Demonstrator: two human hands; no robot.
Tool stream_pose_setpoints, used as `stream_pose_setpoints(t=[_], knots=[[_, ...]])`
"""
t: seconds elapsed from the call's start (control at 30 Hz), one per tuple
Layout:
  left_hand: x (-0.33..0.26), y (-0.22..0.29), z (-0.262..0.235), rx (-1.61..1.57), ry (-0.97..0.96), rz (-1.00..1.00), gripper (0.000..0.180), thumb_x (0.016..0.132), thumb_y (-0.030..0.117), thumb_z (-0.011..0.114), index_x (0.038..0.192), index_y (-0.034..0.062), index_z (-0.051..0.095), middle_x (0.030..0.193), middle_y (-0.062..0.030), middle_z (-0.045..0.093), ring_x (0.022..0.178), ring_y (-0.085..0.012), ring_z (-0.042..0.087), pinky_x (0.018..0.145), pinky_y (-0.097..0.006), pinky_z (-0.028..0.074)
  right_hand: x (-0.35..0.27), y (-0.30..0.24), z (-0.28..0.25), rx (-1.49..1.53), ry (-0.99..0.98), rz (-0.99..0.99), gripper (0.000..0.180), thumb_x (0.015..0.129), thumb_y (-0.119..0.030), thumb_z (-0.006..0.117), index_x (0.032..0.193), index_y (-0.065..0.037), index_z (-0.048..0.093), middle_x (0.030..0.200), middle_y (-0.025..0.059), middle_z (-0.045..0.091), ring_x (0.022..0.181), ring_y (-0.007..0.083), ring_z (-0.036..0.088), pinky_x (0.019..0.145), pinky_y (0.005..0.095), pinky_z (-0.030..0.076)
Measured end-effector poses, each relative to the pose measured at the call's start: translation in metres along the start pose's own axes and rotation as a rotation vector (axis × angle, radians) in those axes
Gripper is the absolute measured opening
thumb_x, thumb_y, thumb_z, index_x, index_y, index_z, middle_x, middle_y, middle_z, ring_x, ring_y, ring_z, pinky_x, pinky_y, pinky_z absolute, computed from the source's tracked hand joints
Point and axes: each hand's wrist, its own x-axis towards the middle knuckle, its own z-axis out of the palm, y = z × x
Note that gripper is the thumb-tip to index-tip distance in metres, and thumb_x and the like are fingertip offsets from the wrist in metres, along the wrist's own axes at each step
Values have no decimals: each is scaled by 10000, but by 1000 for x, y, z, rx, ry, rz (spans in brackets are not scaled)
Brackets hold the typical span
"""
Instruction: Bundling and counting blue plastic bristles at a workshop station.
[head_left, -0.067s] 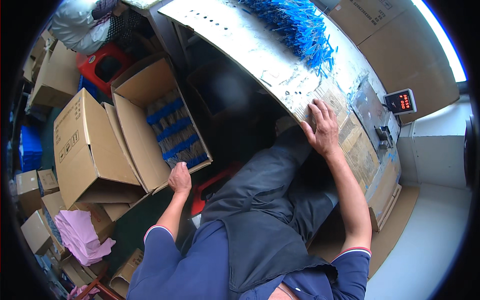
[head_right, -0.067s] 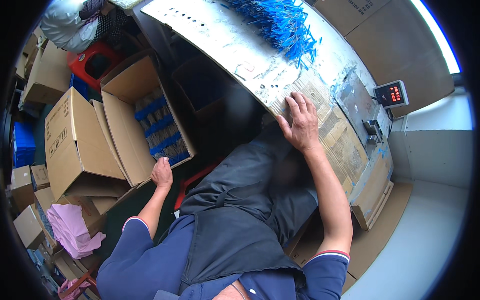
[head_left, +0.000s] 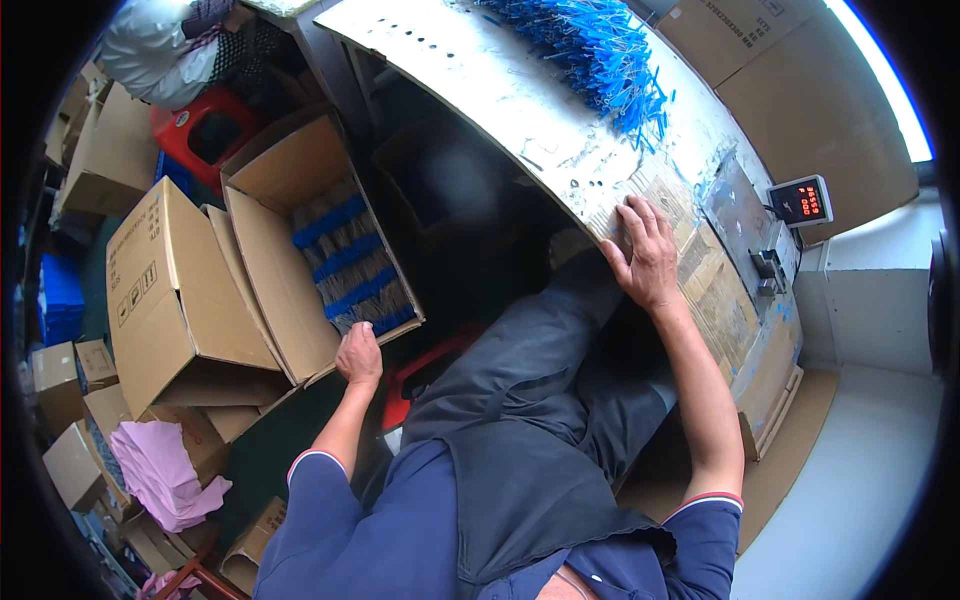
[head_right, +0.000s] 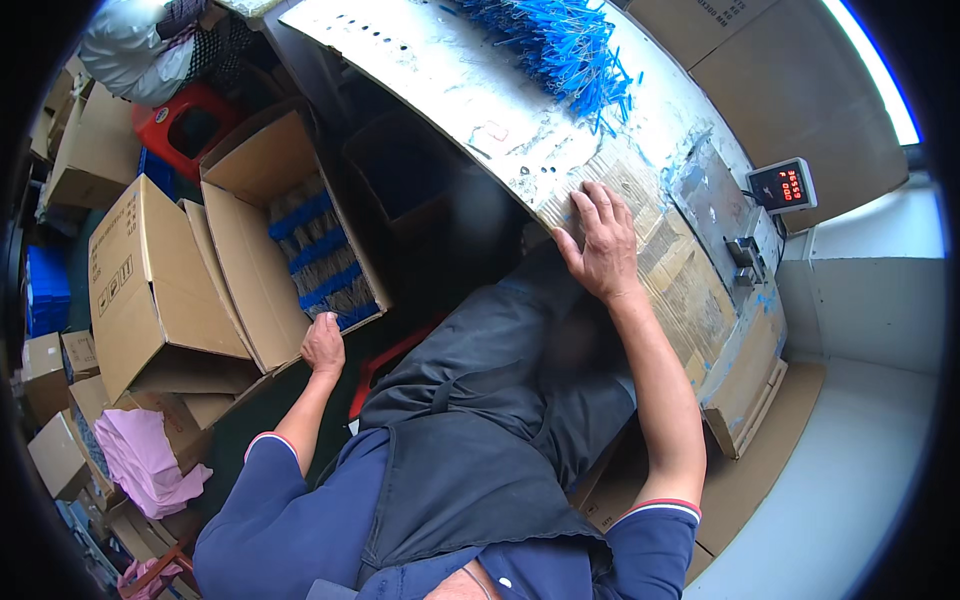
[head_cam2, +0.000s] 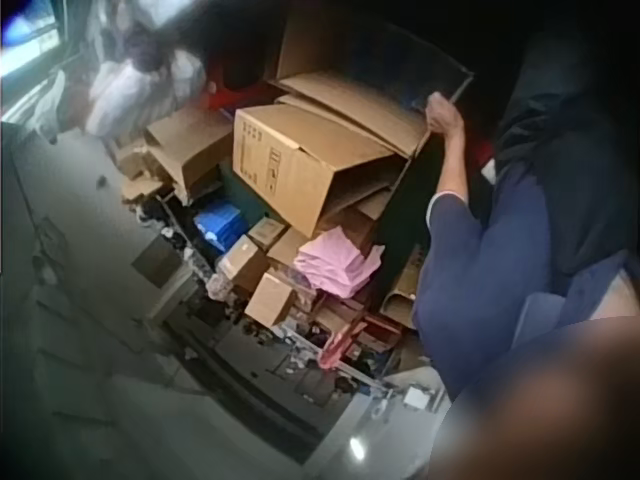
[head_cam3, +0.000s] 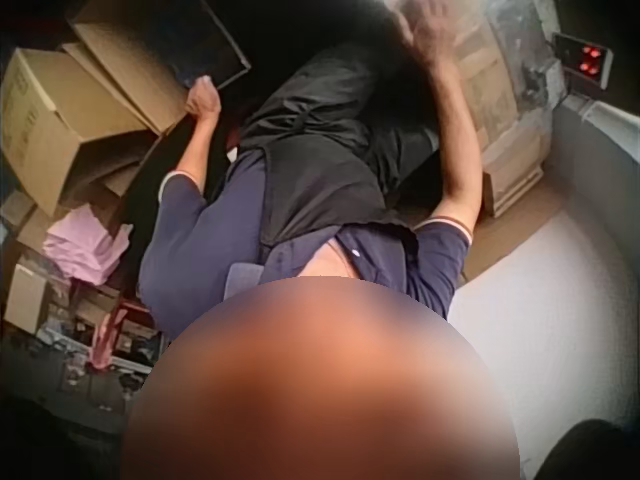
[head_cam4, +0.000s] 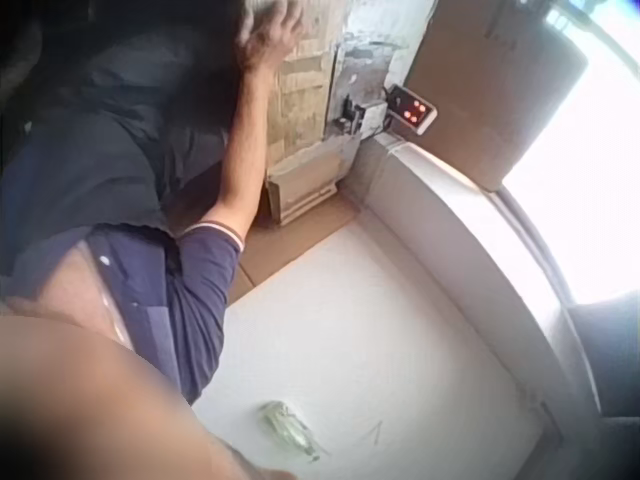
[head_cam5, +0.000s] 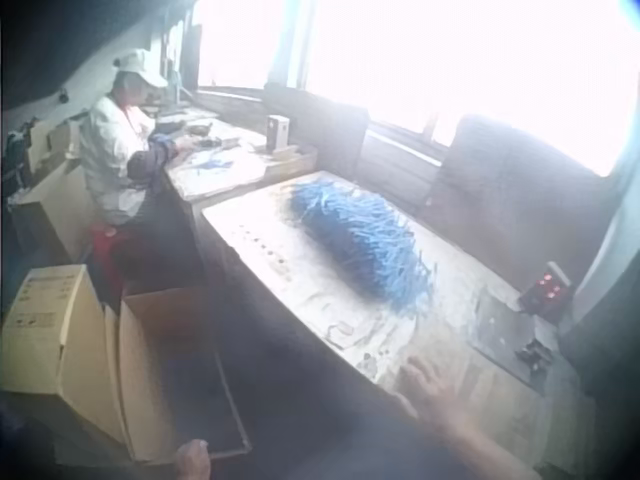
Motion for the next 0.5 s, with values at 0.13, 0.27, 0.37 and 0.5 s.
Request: stream_pose_setpoints(t=[0.13,0.27,0.37,0.5], knots=[[1,0,0,-1,-7,-7,286,1066,343,484,1008,157,693,926,-89,724,890,-331,691,754,-483,525,0,0,2,7,4,-5,556,851,-299,760,1309,-24,607,1410,187,558,1331,400,495,1130,496,391],[2,-2,-1,-10,11,-3,286,1067,345,483,1005,157,689,926,-89,725,887,-332,692,753,-486,525,2,-1,2,-7,1,-8,564,852,-303,758,1314,-22,600,1408,190,557,1330,405,493,1129,503,389],[3,-4,-3,-3,-3,-2,280,1066,340,483,1009,158,688,920,-102,726,886,-345,692,755,-492,525,3,-2,2,6,6,-10,569,854,-311,757,1314,-18,597,1407,191,557,1332,410,491,1129,505,388],[5,11,-8,5,33,23,242,1041,300,531,967,119,673,895,-121,716,874,-351,685,755,-488,532,-3,3,-4,-17,36,5,577,849,-319,762,1312,-18,595,1405,193,555,1331,410,491,1129,506,388]])
